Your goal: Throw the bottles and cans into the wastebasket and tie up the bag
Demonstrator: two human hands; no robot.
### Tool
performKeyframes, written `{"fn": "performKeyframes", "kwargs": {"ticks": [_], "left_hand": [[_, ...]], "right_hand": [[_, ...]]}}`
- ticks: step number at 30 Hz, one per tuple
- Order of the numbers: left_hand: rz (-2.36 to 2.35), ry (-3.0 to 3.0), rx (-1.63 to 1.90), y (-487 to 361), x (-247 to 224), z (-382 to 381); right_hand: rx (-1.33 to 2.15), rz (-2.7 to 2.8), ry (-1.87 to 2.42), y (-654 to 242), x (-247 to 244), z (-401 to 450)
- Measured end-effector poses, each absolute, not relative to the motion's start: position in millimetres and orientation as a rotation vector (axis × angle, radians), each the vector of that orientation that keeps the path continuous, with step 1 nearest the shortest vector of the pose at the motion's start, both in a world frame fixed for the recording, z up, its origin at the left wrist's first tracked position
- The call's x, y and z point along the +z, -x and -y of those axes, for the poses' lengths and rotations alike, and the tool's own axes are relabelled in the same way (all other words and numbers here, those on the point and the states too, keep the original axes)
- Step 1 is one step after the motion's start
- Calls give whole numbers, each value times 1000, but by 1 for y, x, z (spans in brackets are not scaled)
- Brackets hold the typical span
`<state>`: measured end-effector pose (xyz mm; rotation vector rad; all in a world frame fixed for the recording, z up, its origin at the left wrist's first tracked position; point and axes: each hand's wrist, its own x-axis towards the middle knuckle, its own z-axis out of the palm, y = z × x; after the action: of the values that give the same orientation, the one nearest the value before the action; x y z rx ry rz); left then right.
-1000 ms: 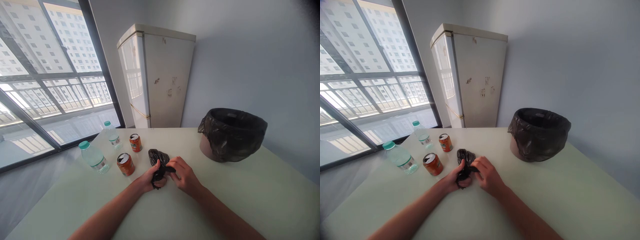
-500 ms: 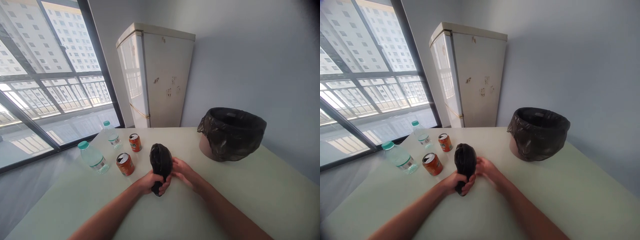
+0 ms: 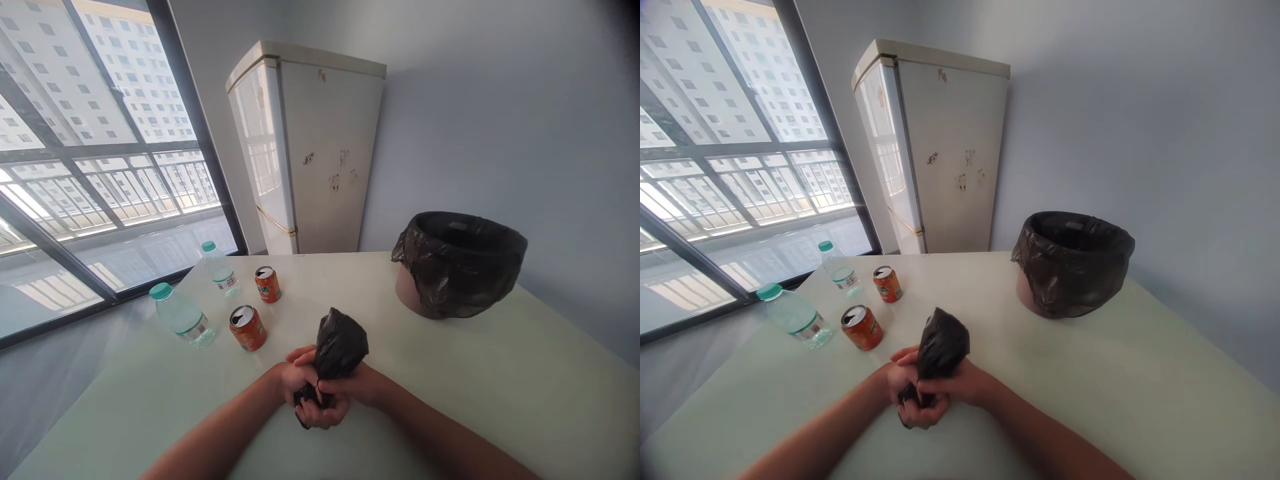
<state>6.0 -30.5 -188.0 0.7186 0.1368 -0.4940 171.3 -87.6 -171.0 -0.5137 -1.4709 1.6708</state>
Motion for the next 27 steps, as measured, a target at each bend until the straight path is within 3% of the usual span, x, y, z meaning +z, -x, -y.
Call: {"fn": "performKeyframes", "kwargs": {"ticks": [5, 9, 16, 27], "left_hand": [[-339, -909, 50, -11, -184, 28], [-476, -1165, 491, -18, -189, 33], [-545, -1551, 461, -23, -182, 41], [-571, -1590, 370, -19, -173, 40]], "right_hand": [[1703, 953, 686, -173, -180, 82], [1638, 898, 633, -183, -186, 69], [1628, 1231, 771, -180, -196, 70], [1312, 984, 848, -182, -196, 63]]}}
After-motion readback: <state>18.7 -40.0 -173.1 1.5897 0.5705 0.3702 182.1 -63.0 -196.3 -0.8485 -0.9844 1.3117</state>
